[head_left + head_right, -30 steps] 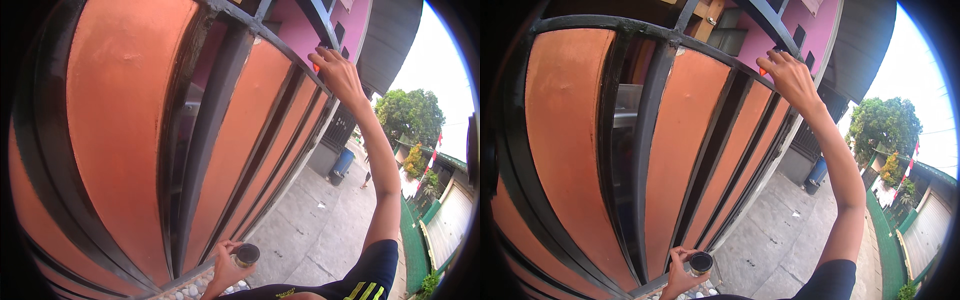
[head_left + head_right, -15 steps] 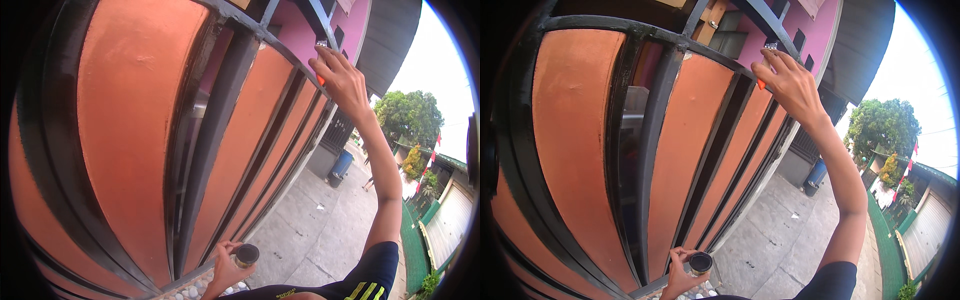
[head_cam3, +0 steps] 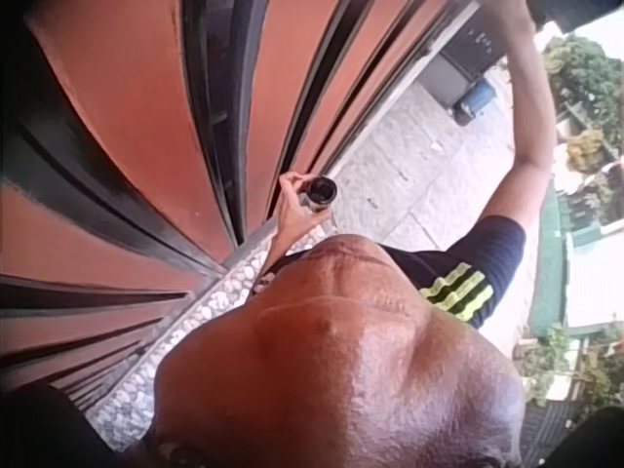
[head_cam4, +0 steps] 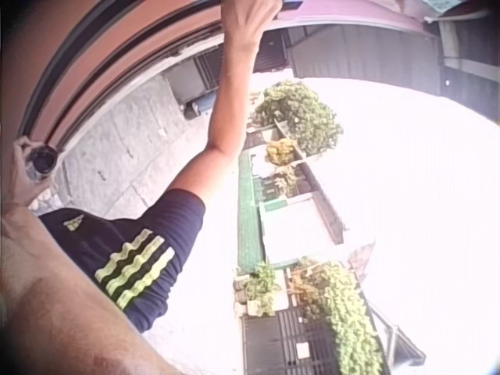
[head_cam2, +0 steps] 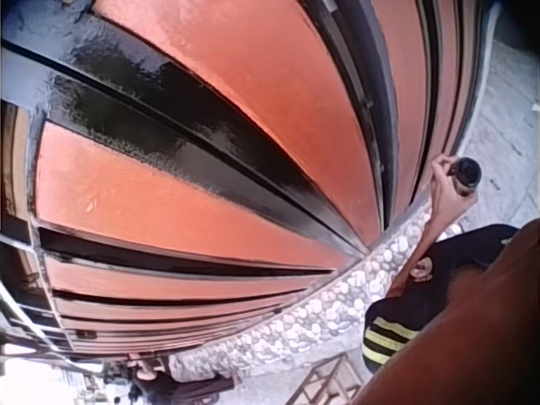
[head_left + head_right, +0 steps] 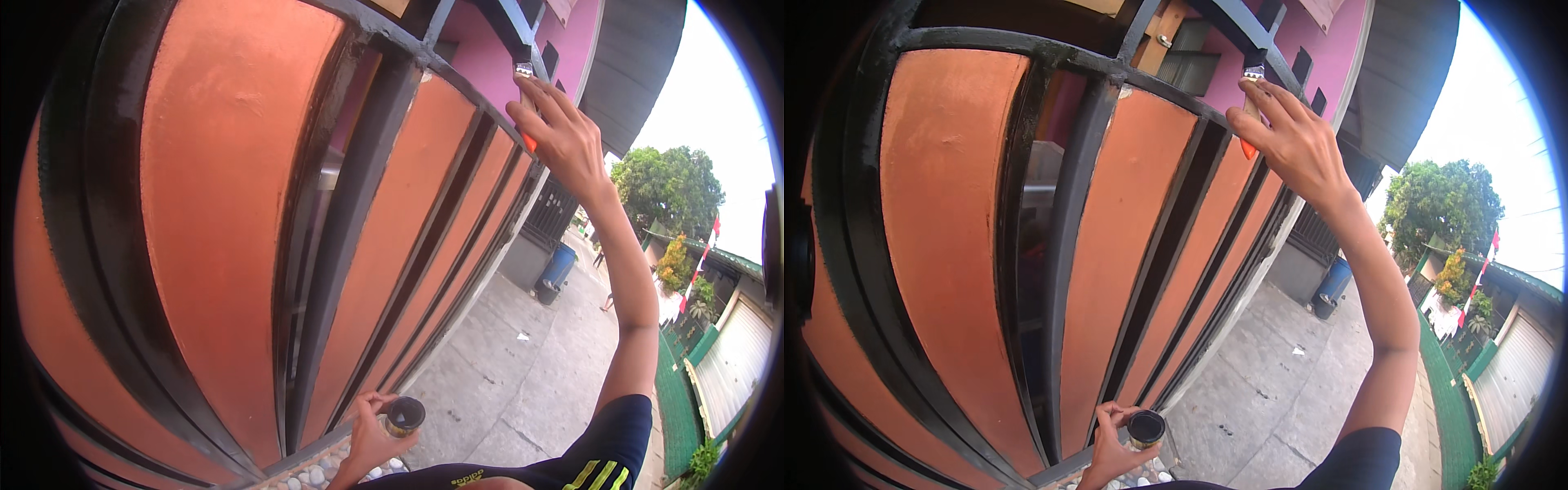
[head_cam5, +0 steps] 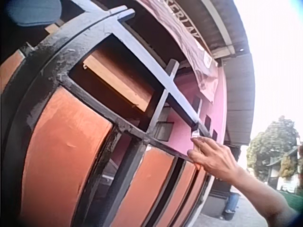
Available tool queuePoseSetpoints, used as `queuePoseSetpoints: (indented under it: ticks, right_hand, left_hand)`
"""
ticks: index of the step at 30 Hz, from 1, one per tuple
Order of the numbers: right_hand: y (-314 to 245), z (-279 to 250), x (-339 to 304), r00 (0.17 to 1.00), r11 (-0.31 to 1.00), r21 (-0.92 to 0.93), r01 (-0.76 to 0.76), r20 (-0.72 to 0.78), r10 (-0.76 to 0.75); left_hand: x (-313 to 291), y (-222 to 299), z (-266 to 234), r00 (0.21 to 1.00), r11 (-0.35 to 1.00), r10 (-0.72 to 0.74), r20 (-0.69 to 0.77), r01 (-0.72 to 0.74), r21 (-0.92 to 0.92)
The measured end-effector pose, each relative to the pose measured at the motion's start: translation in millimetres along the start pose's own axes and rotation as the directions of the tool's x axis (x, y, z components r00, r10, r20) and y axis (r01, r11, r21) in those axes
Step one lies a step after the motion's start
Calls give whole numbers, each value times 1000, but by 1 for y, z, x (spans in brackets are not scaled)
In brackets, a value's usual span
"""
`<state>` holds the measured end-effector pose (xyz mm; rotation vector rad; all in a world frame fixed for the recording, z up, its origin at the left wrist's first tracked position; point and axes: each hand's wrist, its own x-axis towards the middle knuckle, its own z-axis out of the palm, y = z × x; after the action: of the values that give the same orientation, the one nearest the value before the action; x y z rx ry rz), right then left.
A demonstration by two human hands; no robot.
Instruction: The person paints the black metal bars and frame of a fence using a brush and a small can of black paint.
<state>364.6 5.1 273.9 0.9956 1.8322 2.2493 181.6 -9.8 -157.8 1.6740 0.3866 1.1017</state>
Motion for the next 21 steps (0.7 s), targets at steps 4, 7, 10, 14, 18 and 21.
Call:
queuePoseSetpoints:
  ticks: [4,7,10,14,18,21]
  right_hand:
    - [0,10,-18,988,994,89,-64,148,50]
    - [14,26,-19,986,997,56,-48,165,38]
    - [16,17,-1,1000,998,63,-6,2,6]
    - [-1,-4,12,978,992,85,90,-194,-72]
    - [8,8,-9,988,996,92,-17,152,3]
    - [13,14,1,991,998,57,-7,131,0]
  left_hand:
    - [-1,-4,2,1000,999,-13,-26,12,-31]
    - [-2,1,2,1000,999,-22,-11,22,-26]
    - [-2,5,3,999,999,-41,-5,40,-14]
    - [-2,3,2,998,998,-54,-22,53,-18]
    - [0,4,5,998,999,-43,-41,42,-17]
    - [-1,6,2,999,1000,-18,-46,17,-22]
